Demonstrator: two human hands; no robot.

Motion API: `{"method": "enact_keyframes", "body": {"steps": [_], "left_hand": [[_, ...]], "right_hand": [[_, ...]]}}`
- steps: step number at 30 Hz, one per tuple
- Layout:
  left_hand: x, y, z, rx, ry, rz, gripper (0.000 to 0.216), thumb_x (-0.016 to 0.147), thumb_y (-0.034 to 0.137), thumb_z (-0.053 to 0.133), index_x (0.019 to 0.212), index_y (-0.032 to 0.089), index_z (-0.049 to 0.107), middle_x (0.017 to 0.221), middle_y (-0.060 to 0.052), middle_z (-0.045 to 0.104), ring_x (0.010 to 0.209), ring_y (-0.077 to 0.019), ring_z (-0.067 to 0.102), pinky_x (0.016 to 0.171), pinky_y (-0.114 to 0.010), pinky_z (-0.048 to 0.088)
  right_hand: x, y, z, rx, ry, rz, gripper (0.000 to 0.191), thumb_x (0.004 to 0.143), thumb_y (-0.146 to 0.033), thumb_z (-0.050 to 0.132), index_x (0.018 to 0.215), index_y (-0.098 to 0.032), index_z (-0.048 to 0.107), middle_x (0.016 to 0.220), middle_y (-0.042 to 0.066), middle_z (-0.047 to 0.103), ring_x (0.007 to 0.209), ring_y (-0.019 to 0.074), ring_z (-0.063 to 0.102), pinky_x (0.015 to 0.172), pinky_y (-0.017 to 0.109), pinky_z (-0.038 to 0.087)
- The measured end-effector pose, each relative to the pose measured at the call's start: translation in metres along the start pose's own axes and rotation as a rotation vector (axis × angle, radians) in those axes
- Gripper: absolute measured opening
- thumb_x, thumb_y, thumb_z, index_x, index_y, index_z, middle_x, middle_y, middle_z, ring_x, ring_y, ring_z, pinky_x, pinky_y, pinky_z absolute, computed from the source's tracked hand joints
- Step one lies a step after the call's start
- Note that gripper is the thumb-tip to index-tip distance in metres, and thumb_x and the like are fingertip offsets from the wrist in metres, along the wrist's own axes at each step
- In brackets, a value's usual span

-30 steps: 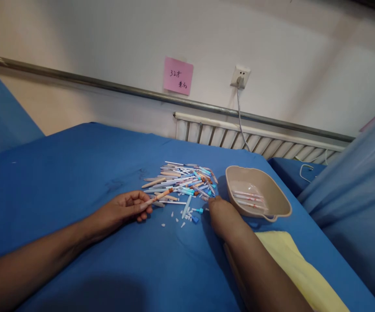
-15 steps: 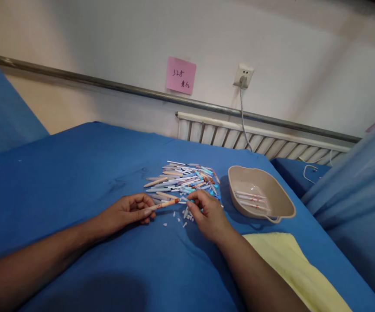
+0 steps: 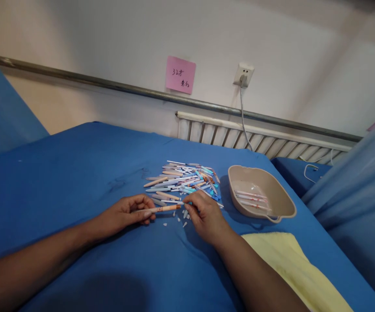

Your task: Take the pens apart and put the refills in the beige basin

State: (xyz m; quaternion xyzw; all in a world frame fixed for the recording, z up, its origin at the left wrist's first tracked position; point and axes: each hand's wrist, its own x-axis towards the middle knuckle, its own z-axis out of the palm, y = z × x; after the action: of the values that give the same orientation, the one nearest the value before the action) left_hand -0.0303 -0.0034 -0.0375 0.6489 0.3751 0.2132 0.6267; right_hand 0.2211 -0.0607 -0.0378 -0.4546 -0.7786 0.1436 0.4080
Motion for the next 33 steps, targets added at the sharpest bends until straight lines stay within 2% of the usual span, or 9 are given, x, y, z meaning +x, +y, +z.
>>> {"method": "enact_keyframes", "body": {"steps": [4,10,26,33], "left_hand": [[0.0011,-0.0013,-0.0004,-0.055,0.007,0.002,0.023,0.077,0.035,0.066,0.088,0.016,0.057,0.079,-0.002,0.067,0.065,-0.0114,0.059,0.065,-0.025,0.046],[0.0022,-0.0024,-0.0013,-0.081,0.001,0.000,0.026,0.076,0.035,0.067,0.088,0.015,0.056,0.078,-0.002,0.067,0.064,-0.0108,0.059,0.063,-0.024,0.046],[0.0017,-0.0023,-0.0006,-0.075,0.006,0.000,0.026,0.077,0.035,0.066,0.089,0.015,0.055,0.078,-0.002,0.067,0.065,-0.0105,0.059,0.063,-0.024,0.045],[0.0026,-0.0041,-0.0014,-0.071,0.001,0.004,0.025,0.078,0.034,0.065,0.090,0.015,0.055,0.079,-0.002,0.067,0.066,-0.0105,0.059,0.064,-0.024,0.046]], "right_hand": [[-0.0001,0.0012,-0.0020,-0.002,0.072,0.013,0.013,0.088,-0.018,0.048,0.094,-0.020,0.060,0.088,0.004,0.061,0.083,0.0156,0.056,0.075,0.027,0.044],[-0.0008,0.0026,-0.0018,-0.024,0.017,-0.026,0.015,0.087,-0.014,0.048,0.095,-0.020,0.059,0.087,0.005,0.060,0.084,0.0162,0.056,0.075,0.028,0.044],[-0.0011,0.0034,-0.0018,-0.049,0.023,-0.071,0.017,0.088,-0.013,0.047,0.099,-0.020,0.058,0.092,0.007,0.059,0.089,0.0175,0.055,0.079,0.031,0.046],[-0.0010,0.0034,-0.0011,-0.073,-0.020,-0.067,0.017,0.088,-0.012,0.046,0.099,-0.020,0.057,0.093,0.007,0.058,0.091,0.0174,0.055,0.080,0.031,0.046]]}}
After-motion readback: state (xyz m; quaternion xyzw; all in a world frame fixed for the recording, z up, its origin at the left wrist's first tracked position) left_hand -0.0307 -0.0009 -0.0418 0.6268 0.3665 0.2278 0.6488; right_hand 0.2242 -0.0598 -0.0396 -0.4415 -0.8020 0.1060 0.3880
